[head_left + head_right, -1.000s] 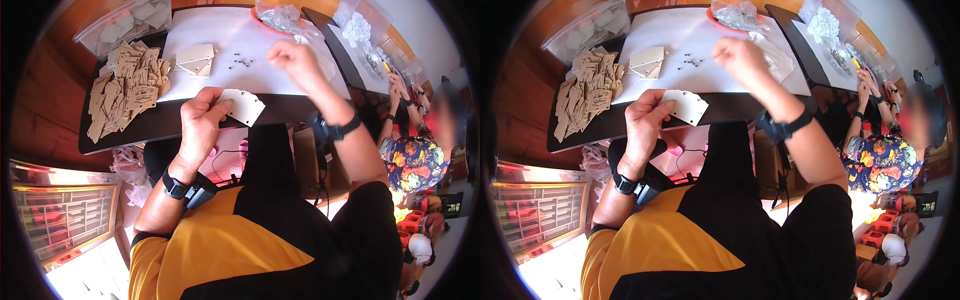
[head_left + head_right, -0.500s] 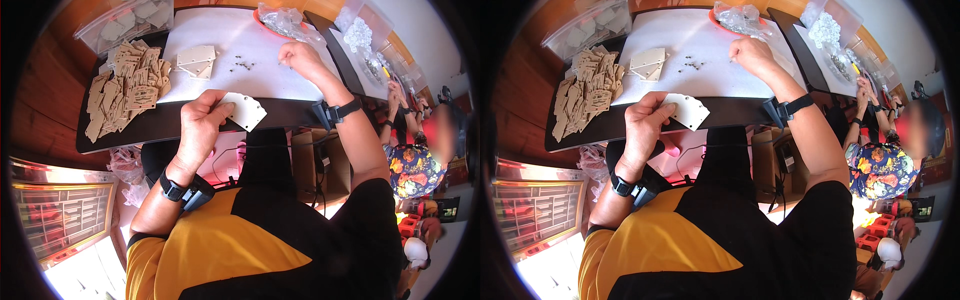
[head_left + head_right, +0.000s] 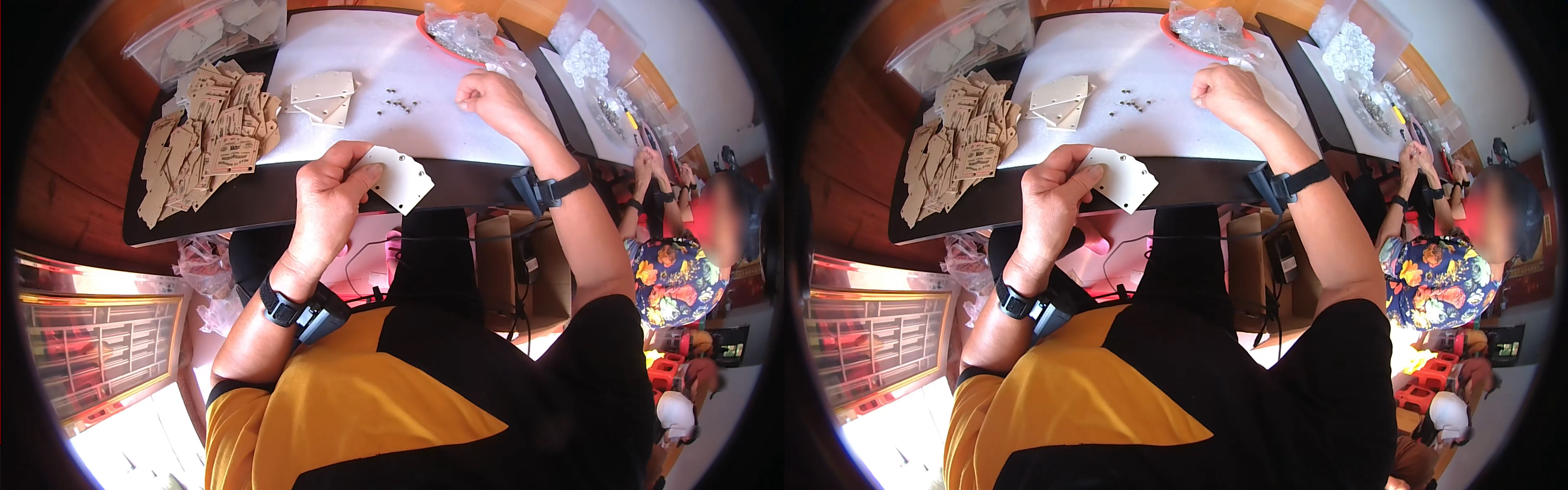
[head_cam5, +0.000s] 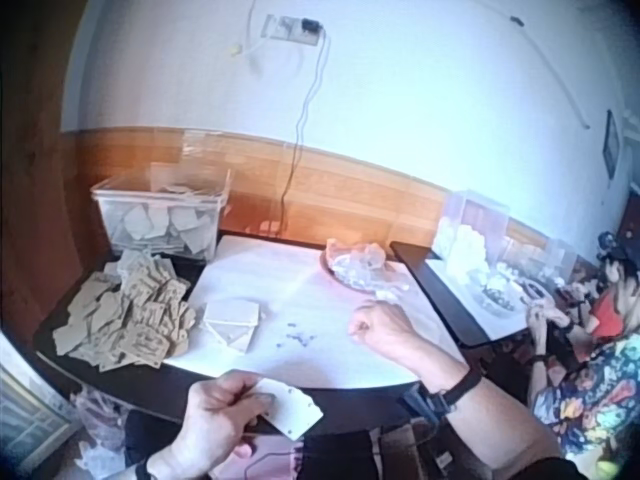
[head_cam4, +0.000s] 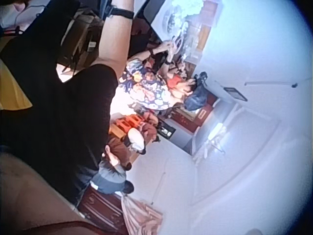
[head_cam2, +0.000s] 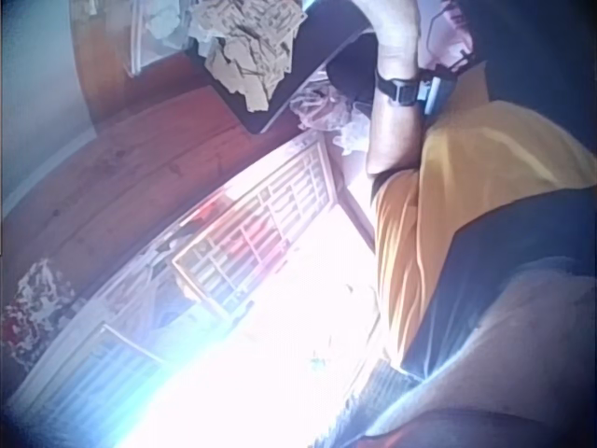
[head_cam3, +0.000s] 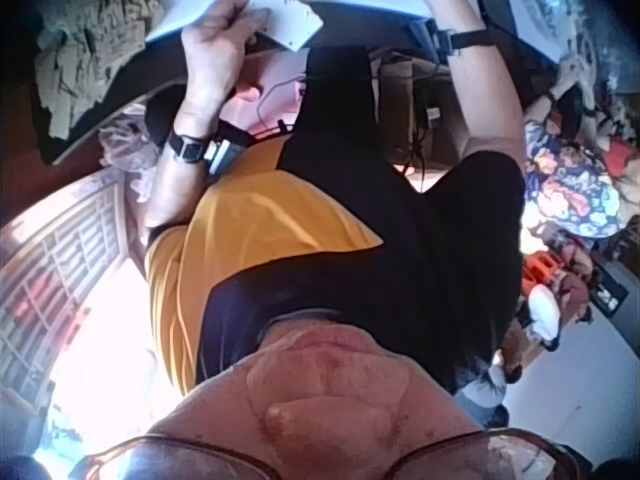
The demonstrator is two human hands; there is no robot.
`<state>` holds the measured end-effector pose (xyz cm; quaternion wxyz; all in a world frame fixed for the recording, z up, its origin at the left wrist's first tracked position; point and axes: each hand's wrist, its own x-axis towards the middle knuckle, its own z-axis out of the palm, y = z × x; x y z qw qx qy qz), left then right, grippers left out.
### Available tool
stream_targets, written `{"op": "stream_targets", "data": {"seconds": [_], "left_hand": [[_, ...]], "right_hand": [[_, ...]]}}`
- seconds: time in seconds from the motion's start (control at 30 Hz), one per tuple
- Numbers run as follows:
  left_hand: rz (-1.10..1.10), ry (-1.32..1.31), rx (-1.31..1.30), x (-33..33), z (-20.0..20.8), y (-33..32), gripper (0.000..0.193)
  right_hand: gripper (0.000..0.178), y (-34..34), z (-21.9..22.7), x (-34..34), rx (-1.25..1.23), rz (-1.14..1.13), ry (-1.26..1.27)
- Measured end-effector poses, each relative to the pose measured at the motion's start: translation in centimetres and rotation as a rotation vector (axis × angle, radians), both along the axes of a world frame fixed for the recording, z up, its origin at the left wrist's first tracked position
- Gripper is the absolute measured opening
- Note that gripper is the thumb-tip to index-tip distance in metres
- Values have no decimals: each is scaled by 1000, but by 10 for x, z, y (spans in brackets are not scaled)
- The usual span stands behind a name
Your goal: Assembling and checking shoe material components at a workshop table.
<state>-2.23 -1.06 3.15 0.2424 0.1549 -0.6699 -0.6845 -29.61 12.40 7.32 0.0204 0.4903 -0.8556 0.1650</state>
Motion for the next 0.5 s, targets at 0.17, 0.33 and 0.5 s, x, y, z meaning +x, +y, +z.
{"op": "stream_targets", "data": {"seconds": [0.17, 0.33, 0.5], "left_hand": [[9, -7, -17, -1, -1, 0, 20], [9, -8, -3, -1, -1, 1, 20], [15, -19, -7, 0, 1, 2, 21]], "right_hand": [[7, 2, 0, 3, -35, -83, 10], [8, 4, -3, 4, -49, -23, 24], [5, 0, -6, 13, 54, -37, 94]]}}
